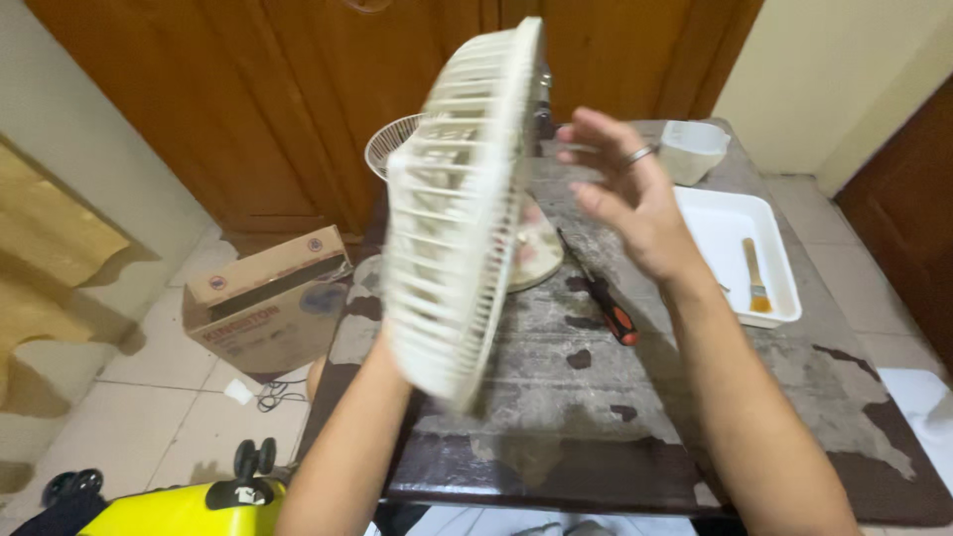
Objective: The person disassembles a small electric fan by removing the front grille and unscrewing the rear housing, then reassembles it by reattaching the rear housing and front grille. The person uses a screwdriver to remove and reinstall screws and handles the fan components by hand.
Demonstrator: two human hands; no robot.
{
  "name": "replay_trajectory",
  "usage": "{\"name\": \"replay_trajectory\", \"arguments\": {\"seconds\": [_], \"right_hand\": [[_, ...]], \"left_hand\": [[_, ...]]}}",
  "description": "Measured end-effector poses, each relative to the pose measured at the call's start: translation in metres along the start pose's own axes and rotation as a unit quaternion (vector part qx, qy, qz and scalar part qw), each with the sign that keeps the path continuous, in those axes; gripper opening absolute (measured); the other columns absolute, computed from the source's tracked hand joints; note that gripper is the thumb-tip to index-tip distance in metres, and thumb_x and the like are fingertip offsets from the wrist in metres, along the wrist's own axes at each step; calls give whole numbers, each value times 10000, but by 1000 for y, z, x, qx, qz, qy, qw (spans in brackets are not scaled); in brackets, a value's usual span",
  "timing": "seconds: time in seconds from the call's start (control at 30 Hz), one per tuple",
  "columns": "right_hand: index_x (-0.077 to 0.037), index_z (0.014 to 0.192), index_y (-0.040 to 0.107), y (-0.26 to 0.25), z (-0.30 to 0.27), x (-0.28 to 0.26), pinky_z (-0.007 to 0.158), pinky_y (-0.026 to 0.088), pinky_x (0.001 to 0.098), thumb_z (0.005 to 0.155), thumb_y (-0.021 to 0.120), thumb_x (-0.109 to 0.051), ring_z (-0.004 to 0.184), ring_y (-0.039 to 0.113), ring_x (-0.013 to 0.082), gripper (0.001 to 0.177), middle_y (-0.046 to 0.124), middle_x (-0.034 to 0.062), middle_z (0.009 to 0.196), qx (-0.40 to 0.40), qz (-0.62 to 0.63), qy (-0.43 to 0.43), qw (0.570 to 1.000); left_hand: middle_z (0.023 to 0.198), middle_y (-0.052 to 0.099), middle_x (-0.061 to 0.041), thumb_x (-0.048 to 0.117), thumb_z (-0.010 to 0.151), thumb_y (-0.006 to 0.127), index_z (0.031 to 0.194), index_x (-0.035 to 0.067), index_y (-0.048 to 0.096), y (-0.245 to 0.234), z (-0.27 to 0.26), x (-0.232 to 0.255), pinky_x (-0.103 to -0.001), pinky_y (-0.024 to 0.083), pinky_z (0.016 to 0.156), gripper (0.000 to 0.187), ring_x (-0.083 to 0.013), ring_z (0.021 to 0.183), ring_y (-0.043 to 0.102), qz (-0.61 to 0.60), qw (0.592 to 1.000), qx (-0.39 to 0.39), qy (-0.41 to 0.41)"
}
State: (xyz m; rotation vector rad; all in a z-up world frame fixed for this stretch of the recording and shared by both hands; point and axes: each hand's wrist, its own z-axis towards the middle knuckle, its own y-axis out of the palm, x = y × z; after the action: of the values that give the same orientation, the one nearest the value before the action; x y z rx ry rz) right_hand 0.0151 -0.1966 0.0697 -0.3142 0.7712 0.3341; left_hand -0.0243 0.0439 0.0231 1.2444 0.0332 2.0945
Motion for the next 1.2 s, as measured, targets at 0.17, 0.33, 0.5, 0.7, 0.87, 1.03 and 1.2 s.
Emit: {"name": "replay_trajectory", "arguments": {"seconds": [0.17,0.33,0.5,0.7,0.87,1.03,1.2], "right_hand": [[-43,1532,450,26,-3,7,1082,521,392,1016,683,-262,1250,619,225,607,634,122,1365,-21,56,67,996],[-41,1497,459,12,-3,-7,1041,522,379,1029,644,-311,1251,627,232,571,622,133,1397,57,42,60,996],[-46,1458,486,-4,-9,-20,1080,509,388,1091,570,-478,1306,612,239,573,615,143,1423,6,104,25,994],[-41,1426,533,-4,-15,-9,1148,499,367,1079,444,-660,1284,626,174,715,654,86,1353,16,163,53,985],[-48,1512,432,-2,-11,3,998,397,293,1094,554,-563,1106,488,116,675,564,13,1246,76,85,48,992],[-27,1485,362,-1,-1,5,1146,438,375,1056,597,-506,1311,529,195,685,543,95,1397,88,97,5,991],[-57,1565,421,-10,2,3,1181,484,434,1090,588,-476,1322,576,255,655,562,155,1454,98,200,75,972]], "left_hand": [[1592,415,-224,359,999,707,1611,-5,269,5,-17,-7,-459,346,1317,836,-346,1486,450,-90,988,-39,-118],[1602,392,-226,419,1009,689,1610,-7,251,-13,-6,-7,-458,337,1319,857,-342,1492,437,-51,998,28,-39],[1612,369,-228,480,1018,671,1610,-10,234,-26,-2,-9,-456,329,1322,883,-337,1498,423,92,975,137,148],[1639,332,-224,526,1018,675,1615,-5,188,-16,-2,-9,-466,320,1340,936,-346,1540,406,339,849,267,304],[1628,278,-228,389,1060,707,1642,22,150,-1,3,-24,-437,330,1322,885,-347,1532,356,408,807,298,304],[1630,296,-198,296,1026,702,1627,9,185,-5,13,-31,-461,312,1289,843,-351,1505,386,423,810,302,273],[1583,458,-209,272,1061,684,1612,-12,380,-13,9,-12,-425,358,1309,691,-271,1461,480,163,952,158,204]]}}
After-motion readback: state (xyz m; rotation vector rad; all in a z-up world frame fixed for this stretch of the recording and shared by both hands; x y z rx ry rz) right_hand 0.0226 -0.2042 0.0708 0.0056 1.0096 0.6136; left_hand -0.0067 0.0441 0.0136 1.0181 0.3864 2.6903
